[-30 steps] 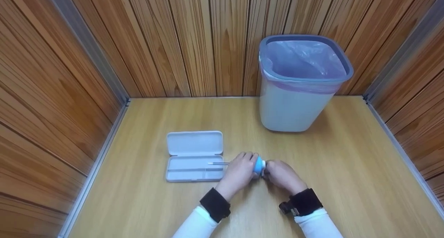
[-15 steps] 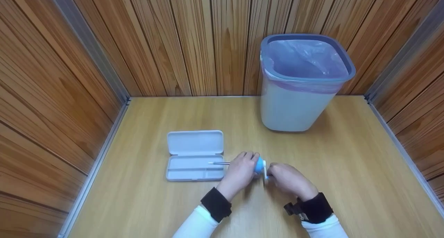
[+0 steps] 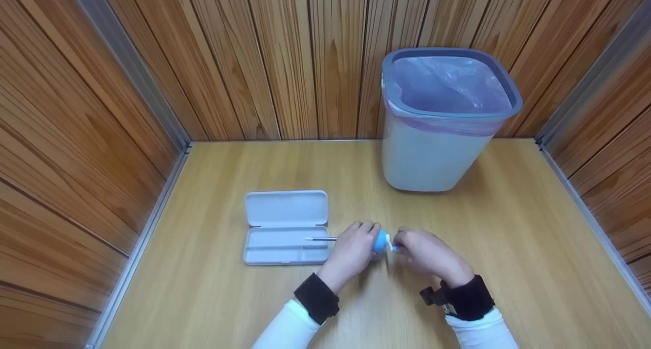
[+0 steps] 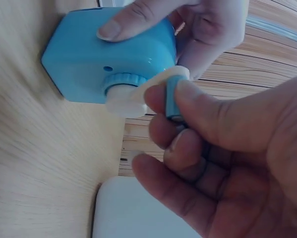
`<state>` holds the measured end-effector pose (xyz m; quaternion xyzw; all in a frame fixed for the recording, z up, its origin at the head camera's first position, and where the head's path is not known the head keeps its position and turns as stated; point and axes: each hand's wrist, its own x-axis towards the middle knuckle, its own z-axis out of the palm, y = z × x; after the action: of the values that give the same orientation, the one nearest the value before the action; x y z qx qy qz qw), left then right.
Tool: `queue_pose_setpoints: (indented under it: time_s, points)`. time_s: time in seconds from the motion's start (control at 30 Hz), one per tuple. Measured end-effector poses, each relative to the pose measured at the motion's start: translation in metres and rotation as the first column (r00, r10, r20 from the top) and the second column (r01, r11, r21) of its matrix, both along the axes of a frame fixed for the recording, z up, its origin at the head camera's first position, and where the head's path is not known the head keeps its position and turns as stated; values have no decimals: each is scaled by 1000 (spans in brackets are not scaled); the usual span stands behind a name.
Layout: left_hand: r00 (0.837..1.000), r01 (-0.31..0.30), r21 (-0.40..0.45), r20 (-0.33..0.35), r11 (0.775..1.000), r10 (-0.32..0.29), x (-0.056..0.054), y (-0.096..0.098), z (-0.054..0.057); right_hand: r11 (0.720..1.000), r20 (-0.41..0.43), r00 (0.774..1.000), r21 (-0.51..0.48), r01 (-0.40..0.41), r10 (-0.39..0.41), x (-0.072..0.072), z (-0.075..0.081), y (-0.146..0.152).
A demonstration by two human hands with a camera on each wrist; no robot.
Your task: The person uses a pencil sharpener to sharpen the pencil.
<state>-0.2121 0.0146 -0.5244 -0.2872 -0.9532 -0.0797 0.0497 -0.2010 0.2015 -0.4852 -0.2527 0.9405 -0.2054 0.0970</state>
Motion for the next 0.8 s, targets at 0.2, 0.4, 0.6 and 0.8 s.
queue_pose_setpoints:
  time_s: [0.2, 0.4, 0.6, 0.8]
  points:
    - [1000, 11, -1, 14, 1000, -11, -1, -1, 1, 1000, -97, 995, 16, 23, -21, -3, 4, -2]
    - [1000, 22, 5, 17, 1000, -22, -5, -3, 0, 999, -200, 979, 26, 44, -38, -14, 4, -4]
    - [999, 33, 8, 20, 999, -33, -5, -5, -1, 1000, -285, 958, -15, 17, -21, -28, -4, -4]
    - [999, 28, -5, 41, 1000, -28, -3, -3, -1, 995, -269, 958, -48, 89, -98, -39, -18, -3]
